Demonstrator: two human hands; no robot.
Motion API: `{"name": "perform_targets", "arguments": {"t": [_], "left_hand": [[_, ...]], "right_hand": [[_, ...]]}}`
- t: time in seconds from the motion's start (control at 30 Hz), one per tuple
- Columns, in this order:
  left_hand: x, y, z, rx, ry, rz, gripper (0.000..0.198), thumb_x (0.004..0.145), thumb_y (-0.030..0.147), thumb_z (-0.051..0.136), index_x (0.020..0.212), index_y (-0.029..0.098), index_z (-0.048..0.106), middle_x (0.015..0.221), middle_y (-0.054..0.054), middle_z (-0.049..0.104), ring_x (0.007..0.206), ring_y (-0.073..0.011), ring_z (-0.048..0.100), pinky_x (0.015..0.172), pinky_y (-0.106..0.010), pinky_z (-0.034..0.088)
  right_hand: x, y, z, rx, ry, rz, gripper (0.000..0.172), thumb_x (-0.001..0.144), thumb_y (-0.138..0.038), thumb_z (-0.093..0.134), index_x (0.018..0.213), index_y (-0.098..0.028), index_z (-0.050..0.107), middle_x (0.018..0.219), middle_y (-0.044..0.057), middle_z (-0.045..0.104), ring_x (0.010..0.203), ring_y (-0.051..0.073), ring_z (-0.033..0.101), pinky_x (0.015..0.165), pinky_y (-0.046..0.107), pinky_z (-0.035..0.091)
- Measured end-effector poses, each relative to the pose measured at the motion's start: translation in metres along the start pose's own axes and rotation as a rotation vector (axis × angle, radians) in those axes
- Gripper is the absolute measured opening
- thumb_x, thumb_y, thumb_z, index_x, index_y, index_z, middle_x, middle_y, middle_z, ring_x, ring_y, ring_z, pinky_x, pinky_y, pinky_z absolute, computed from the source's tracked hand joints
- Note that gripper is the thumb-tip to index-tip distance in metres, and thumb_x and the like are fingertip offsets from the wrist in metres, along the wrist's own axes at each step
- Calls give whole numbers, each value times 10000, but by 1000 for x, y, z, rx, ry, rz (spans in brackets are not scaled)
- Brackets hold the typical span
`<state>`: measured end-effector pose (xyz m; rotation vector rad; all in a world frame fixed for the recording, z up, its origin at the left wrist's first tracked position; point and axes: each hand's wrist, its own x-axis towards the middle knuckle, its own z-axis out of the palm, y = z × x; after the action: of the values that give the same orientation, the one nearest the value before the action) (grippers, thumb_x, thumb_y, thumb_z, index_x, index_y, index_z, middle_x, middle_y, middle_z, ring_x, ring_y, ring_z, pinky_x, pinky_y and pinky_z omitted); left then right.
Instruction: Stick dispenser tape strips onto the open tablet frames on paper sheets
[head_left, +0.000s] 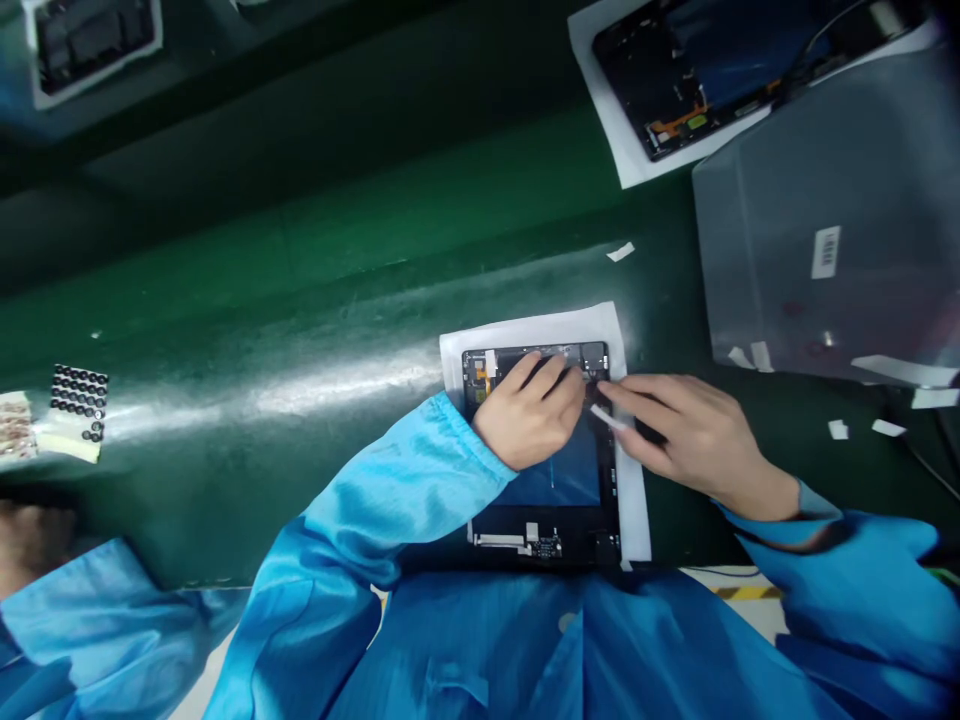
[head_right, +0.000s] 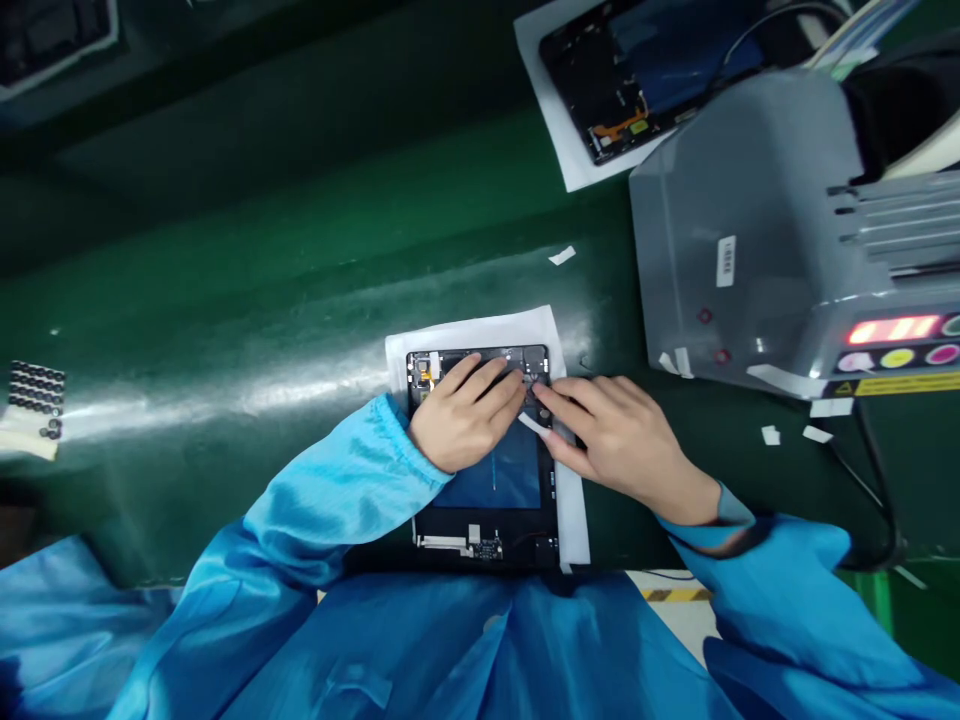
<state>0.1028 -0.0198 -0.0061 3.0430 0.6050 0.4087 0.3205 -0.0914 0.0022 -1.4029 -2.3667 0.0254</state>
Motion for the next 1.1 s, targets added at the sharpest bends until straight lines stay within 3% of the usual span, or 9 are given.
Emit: {"name": "perform_targets", "arguments": {"t": [0.13, 0.27, 0.43, 0.67, 0.83, 0.9, 0.97, 1.07, 1.1], "left_hand": [[-1, -1, 4, 9, 70, -7, 256, 1012, 169, 502, 1144, 149, 721, 1249, -63, 711, 1161, -249, 653, 1053, -435, 483], [0, -2, 3, -1, 48, -7, 272, 1006, 163, 494, 1154, 133, 721, 1249, -88, 712, 1158, -254, 655, 1034, -439, 498], [2, -2, 1, 23, 79, -14, 280, 1011, 177, 486, 1144, 130, 728, 1212, -77, 729, 1139, -240, 662, 1019, -409, 513], [0, 0, 2, -15, 37, -26, 288, 1013, 179, 485, 1176, 120, 715, 1240, -96, 714, 1170, -248, 645, 1045, -424, 497], [1, 0, 9, -105, 30, -65, 281, 1005, 198, 508, 1190, 116, 703, 1275, -85, 696, 1230, -273, 611, 1118, -463, 461], [-15, 0, 5, -263, 7, -144, 309, 995, 253, 543, 1252, 143, 675, 1372, -90, 638, 1345, -304, 528, 1183, -513, 403], [-45, -1, -8, -519, 2, -311, 390, 974, 327, 590, 1337, 187, 623, 1505, -108, 519, 1451, -323, 411, 1210, -540, 369], [-99, -3, -43, -998, 108, -756, 492, 982, 355, 578, 1455, 237, 513, 1618, -122, 353, 1468, -322, 397, 1161, -515, 441], [-112, -4, -55, -1184, 179, -896, 485, 996, 354, 554, 1471, 282, 490, 1616, -99, 365, 1448, -307, 433, 1131, -498, 475]], "right_hand": [[-1, -2, 2, -122, 127, 101, 454, 887, -168, 635, 1336, -161, 570, 1009, 68, 708, 822, 164, 643, 702, 281, 480], [3, -8, 11, -239, 23, 111, 340, 906, -172, 586, 1242, -177, 637, 1002, 42, 723, 779, 146, 638, 660, 284, 452], [15, -13, 11, -299, 3, 34, 213, 927, -163, 561, 1092, -176, 695, 858, 18, 709, 669, 121, 583, 618, 284, 428], [16, -22, 4, -343, -94, 6, 237, 922, -119, 543, 1122, -100, 669, 777, 33, 632, 672, 159, 495, 636, 314, 388], [26, -39, -4, -415, -216, -15, 233, 897, -41, 484, 1003, -55, 691, 745, 67, 573, 679, 186, 458, 607, 338, 331], [25, -42, -6, -437, -200, -6, 232, 899, -60, 503, 1032, -36, 692, 756, 70, 579, 682, 186, 457, 603, 341, 328], [18, -42, -4, -424, -167, 13, 281, 909, -111, 540, 1142, -20, 667, 779, 66, 601, 702, 186, 470, 617, 340, 343], [3, -39, 1, -362, -126, 47, 361, 932, -184, 567, 1272, -77, 624, 890, 68, 668, 759, 187, 508, 698, 340, 390], [0, -38, 2, -343, -118, 47, 363, 934, -194, 572, 1280, -95, 622, 929, 69, 683, 775, 189, 518, 726, 343, 399]]}}
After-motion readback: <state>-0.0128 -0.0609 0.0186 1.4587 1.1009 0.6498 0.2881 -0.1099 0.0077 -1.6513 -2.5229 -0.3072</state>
